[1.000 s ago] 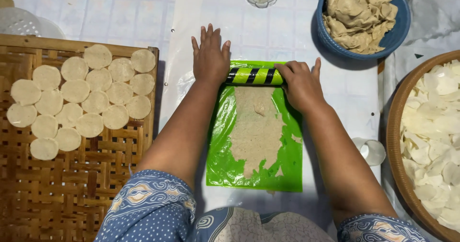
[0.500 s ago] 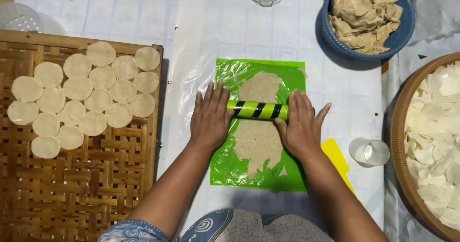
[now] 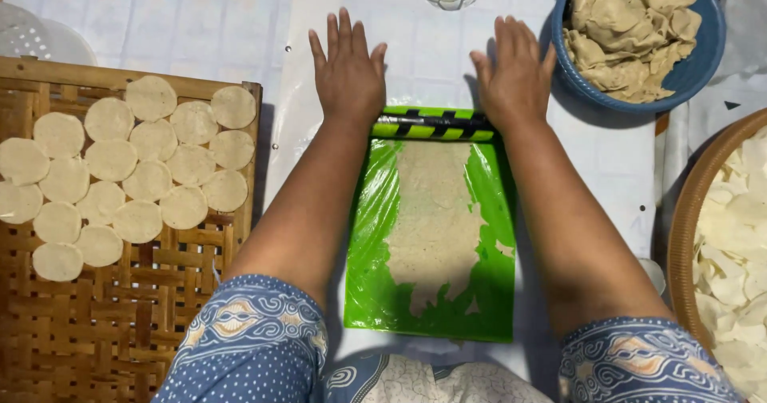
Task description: Rolling out dough, cutting it into small circular shapes, and arranging them on a bamboo tray for drying.
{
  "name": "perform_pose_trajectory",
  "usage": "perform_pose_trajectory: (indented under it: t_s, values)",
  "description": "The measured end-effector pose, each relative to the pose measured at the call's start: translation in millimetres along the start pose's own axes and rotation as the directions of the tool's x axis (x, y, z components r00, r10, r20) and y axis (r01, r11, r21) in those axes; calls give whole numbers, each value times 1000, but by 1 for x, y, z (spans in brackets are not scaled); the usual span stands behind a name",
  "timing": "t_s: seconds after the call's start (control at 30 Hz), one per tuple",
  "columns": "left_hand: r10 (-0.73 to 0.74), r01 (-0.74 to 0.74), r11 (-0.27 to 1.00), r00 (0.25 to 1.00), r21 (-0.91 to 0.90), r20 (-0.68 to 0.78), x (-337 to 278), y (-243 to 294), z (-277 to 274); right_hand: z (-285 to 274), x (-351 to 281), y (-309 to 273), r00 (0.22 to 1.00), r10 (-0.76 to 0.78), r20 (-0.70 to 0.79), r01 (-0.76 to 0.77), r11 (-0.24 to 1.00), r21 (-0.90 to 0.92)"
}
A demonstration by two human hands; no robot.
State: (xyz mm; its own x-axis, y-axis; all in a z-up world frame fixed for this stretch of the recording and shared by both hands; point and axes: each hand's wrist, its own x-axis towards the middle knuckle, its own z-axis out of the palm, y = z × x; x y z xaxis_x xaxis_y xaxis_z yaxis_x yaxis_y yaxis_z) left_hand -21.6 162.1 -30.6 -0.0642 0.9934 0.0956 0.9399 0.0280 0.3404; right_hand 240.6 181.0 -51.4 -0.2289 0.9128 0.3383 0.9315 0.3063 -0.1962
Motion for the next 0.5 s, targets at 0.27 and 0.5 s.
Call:
perform_pose_trajectory:
  t_s: [0.27,0.5]
  values:
    - [527,-520,818,849,-244,-43,-32,-18,-22,-64,-22,-6,989,-107,97,44,864,502]
    - [621,-621,783,783,26,9,-58,-33,-20,-64,-78,-9,906,-88,413,62,995,77]
